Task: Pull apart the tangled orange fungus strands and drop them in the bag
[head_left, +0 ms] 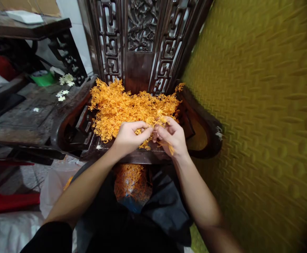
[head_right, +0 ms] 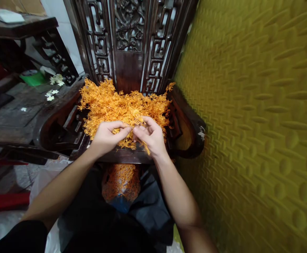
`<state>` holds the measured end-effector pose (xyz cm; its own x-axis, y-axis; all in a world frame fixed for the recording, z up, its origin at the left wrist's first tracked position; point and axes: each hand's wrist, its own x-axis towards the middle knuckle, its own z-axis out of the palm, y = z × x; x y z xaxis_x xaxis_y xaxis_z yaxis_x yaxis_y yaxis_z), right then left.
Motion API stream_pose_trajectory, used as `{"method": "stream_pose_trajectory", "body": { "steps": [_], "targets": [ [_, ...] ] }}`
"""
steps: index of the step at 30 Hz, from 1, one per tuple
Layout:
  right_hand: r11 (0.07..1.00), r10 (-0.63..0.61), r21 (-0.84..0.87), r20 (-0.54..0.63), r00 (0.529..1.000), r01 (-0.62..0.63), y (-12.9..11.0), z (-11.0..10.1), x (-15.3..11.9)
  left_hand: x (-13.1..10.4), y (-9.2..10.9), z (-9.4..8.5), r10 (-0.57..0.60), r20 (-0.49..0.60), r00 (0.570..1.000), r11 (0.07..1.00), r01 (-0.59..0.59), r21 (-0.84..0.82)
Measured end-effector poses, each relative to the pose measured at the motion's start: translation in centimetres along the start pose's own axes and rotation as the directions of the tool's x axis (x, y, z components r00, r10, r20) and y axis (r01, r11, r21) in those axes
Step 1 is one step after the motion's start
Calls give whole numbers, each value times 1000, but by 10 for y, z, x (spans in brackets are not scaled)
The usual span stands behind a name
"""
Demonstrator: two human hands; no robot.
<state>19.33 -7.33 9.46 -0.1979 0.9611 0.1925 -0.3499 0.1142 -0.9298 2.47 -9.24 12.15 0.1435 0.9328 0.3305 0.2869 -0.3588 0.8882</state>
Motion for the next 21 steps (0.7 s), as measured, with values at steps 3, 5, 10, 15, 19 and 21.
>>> {"method": "stream_pose_trajectory", "body": {
  "steps": [3,5,10,15,19,21],
  "targets": [
    [989,-11,-146,-67,998,1,0,2,-2,-2,1,0,6,43,999,992,-11,124],
    [967,-90,-248,-134,987,55,-1,3,-2,-1,-1,-5,-3,90,996,985,-13,174],
    [975,-77,-217,-120,990,49,2,6,-3,4,-5,-15,-3,1,1000,984,3,178],
    [987,-96,-136,-57,994,88,0,16,-11,3,4,-12,200,-116,973,976,-186,117],
    [986,-168,-37,-104,980,165,-3,14,-13,18,1,-30,105,-557,824,930,-279,-239],
    [991,-133,-31,-116,984,130,-4,10,-13,25,-3,-36,-15,-585,811,906,-237,-351]
  ]
}}
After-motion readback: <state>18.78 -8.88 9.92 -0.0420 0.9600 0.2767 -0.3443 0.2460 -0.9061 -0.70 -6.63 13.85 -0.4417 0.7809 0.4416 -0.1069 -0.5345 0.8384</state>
